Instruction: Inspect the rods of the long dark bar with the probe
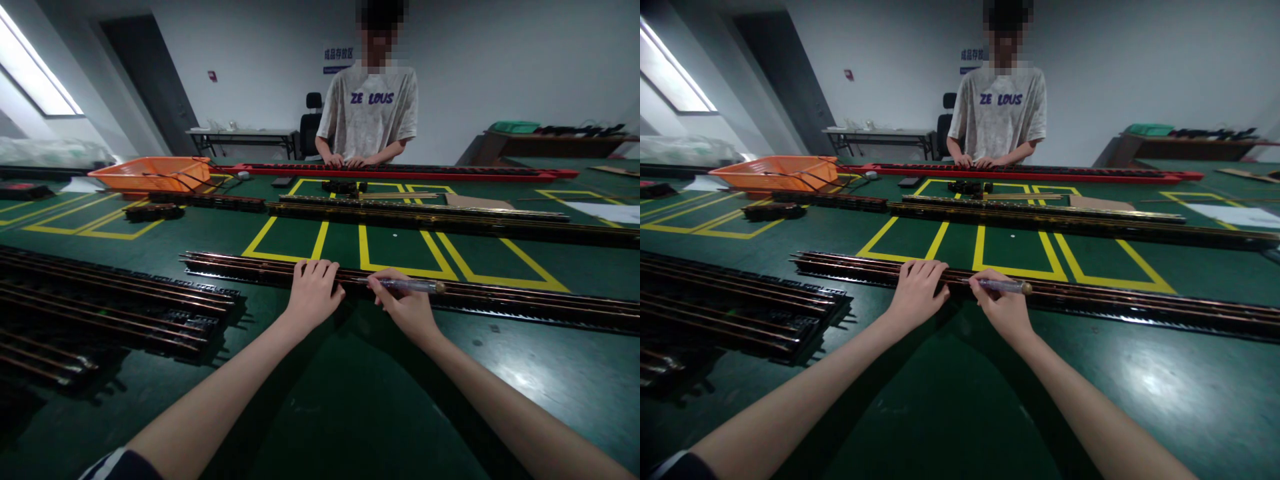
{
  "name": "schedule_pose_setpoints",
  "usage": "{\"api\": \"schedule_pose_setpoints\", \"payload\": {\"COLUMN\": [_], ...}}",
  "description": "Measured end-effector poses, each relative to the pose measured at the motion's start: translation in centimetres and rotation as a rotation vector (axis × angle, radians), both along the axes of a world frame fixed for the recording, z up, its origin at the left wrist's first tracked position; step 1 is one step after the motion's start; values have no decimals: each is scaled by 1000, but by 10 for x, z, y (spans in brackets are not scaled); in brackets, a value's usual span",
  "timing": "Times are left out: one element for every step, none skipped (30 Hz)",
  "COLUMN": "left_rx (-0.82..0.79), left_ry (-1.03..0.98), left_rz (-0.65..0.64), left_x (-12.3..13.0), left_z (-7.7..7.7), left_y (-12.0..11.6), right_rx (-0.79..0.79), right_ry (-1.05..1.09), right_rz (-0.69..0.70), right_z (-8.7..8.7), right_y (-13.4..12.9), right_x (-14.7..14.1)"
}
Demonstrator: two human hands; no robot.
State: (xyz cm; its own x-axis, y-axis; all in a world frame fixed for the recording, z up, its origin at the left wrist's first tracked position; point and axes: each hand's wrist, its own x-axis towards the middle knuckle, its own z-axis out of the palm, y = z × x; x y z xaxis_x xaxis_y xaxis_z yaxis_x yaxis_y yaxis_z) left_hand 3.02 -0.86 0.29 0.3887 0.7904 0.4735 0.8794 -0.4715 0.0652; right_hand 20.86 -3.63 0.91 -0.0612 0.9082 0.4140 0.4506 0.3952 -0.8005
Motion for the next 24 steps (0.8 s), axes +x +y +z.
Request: {"api": "schedule_pose_setpoints", "payload": {"left_rx": [0,0,-1,-3,-4,-4,-5,-4,-3,-4,-5,-7,-7,-6,-5,-2,0,1,1,1,1,2,4,6], "left_ry": [0,-1,-1,-2,-2,-3,-4,-4,-4,-4,-3,-2,0,1,3,4,3,2,1,0,-2,-4,-6,-8], "left_rz": [0,0,-2,-3,-5,-6,-6,-6,-6,-5,-4,-3,-2,-1,1,2,2,3,4,3,2,2,0,-2], "left_x": [0,0,0,0,0,0,0,0,0,0,0,0,0,0,0,0,0,0,0,0,0,0,0,0], "left_z": [0,0,0,0,0,0,-1,0,0,0,0,0,0,0,0,0,0,0,0,0,-1,-1,-1,-1], "left_y": [0,0,0,0,0,0,0,0,0,0,0,0,0,0,0,0,0,0,0,0,0,1,1,1], "right_rx": [0,0,1,2,3,3,1,-1,-2,-1,0,2,2,1,0,0,1,2,4,5,4,2,1,-1], "right_ry": [-4,-10,-15,-19,-20,-20,-21,-20,-16,-11,-8,-5,-4,-4,-2,0,3,5,6,7,8,9,12,14], "right_rz": [0,1,2,5,5,6,7,7,6,5,4,3,0,-1,-5,-9,-12,-13,-12,-10,-7,-5,-5,-5], "right_z": [0,0,0,0,0,0,0,1,1,1,1,1,0,0,0,-1,-1,-1,-1,-1,-1,0,0,1], "right_y": [0,0,0,0,0,0,0,0,0,0,0,1,1,1,1,2,2,2,2,1,1,1,1,0], "right_x": [0,1,1,1,1,1,1,1,1,1,0,0,0,0,0,0,0,0,0,-1,-1,-1,-1,-1]}}
